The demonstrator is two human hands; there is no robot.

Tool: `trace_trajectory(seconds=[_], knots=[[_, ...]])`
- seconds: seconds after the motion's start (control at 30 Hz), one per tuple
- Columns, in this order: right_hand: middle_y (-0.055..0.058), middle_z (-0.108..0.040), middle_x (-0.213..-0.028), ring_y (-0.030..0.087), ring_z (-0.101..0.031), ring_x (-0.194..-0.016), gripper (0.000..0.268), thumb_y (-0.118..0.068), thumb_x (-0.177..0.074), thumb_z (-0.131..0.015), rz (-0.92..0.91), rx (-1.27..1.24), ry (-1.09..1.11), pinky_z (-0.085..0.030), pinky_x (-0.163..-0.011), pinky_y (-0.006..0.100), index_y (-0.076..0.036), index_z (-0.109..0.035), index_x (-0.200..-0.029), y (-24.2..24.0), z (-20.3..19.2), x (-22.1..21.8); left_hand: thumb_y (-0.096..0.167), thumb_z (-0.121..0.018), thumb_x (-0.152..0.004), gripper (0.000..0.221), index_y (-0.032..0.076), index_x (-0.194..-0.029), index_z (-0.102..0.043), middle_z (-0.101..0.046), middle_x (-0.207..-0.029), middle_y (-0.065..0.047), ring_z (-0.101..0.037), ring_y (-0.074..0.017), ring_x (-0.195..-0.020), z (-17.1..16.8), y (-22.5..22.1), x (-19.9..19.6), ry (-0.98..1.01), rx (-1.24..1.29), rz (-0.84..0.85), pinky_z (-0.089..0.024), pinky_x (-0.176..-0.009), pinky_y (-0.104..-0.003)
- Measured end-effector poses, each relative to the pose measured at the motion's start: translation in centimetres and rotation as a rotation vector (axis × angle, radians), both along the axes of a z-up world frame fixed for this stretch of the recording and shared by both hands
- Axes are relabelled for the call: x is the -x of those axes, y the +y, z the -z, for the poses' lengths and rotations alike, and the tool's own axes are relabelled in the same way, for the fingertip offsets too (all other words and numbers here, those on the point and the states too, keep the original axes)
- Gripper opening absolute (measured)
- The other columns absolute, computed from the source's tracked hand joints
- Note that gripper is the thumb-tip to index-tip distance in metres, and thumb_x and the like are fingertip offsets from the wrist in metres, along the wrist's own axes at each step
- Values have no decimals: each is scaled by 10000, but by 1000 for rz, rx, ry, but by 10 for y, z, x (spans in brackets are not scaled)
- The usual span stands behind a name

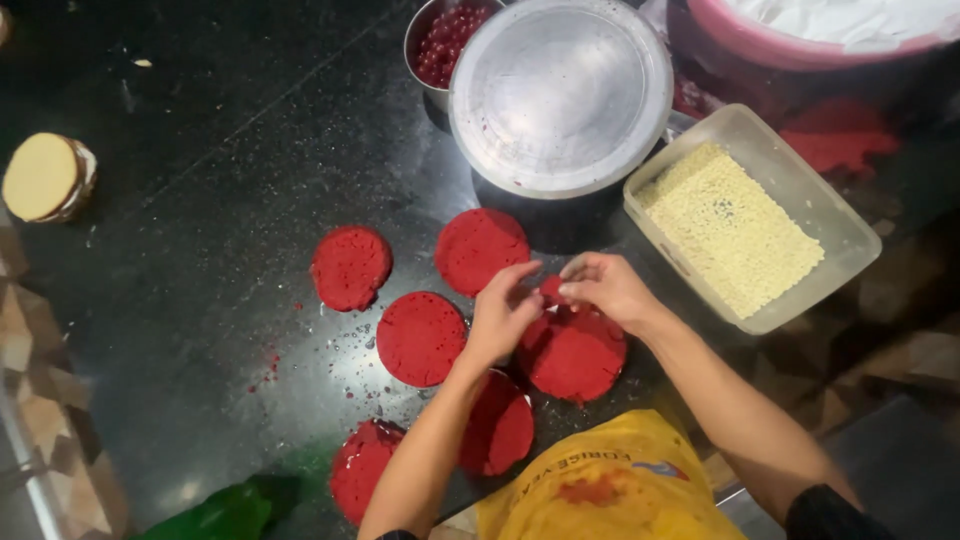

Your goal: The person arranges red cake layers on a black worktable, spreads white frosting onto the layers with a spatula from a large bowl, stacks frosted layers together, and presses them in place. They also move a green plastic bottle aside and handle a container of crumbs.

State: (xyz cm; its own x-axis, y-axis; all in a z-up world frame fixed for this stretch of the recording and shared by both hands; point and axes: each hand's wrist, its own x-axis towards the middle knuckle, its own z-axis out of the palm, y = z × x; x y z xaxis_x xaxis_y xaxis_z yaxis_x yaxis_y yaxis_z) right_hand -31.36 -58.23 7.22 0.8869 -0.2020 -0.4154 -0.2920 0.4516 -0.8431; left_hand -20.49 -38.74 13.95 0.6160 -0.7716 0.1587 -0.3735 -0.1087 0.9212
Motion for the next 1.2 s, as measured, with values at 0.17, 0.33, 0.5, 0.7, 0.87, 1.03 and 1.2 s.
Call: trace_trajectory(seconds=[0.17,0.33,0.5,0.7,0.87,1.03,1.2], knots=[[91,-750,-814,145,-681,-693,107,-2,-868,-740,-183,212,-35,-561,-638,292,47,-727,-962,9,-9,-17,78,-724,-912,290,26,-1196,-699,-758,-1026,-57,-710,-111,-924,47,7,-4,487,-160,-135,-578,-826,-266],[66,-783,-767,119,-693,-628,92,-40,-820,-732,-404,403,-16,-563,-589,277,19,-751,-888,3,-16,-36,85,-771,-885,194,-8,-1053,-741,-756,-848,-51,-710,-113,-780,62,11,-5,369,-265,-182,-582,-731,-281],[116,-803,-795,175,-780,-714,164,-129,-770,-759,-526,739,-16,-591,-664,325,-24,-771,-895,-6,-10,-43,84,-783,-854,200,10,-1031,-727,-792,-928,-83,-754,-129,-851,74,4,-3,273,-253,-208,-598,-769,-288],[163,-768,-892,346,-740,-889,169,-160,-802,-743,-653,962,-175,-569,-782,431,-60,-802,-925,-8,-8,-37,177,-782,-875,237,39,-1068,-793,-775,-998,-185,-762,-339,-933,60,9,13,32,-458,-210,-581,-830,-400],[171,-764,-911,355,-731,-929,176,-154,-791,-733,-660,1001,-165,-565,-821,445,-68,-804,-927,-7,-4,-34,147,-676,-936,296,23,-1199,-727,-727,-1154,-212,-711,-384,-1079,61,11,40,-6,-367,-221,-561,-927,-414],[173,-752,-958,359,-691,-1017,168,-181,-783,-748,-633,1128,-101,-529,-904,450,-64,-801,-890,-2,-14,-28,135,-622,-968,367,0,-1308,-647,-669,-1322,-224,-646,-387,-1220,61,13,53,-41,-319,-200,-522,-1035,-411],[161,-729,-1204,338,-666,-1171,278,-212,-936,-634,-355,996,-209,-513,-1033,408,-23,-747,-1106,-8,-4,9,204,-681,-953,600,-93,-1433,-479,-495,-1488,-295,-442,-434,-1421,53,10,63,-253,-326,-44,-365,-1174,-456]])
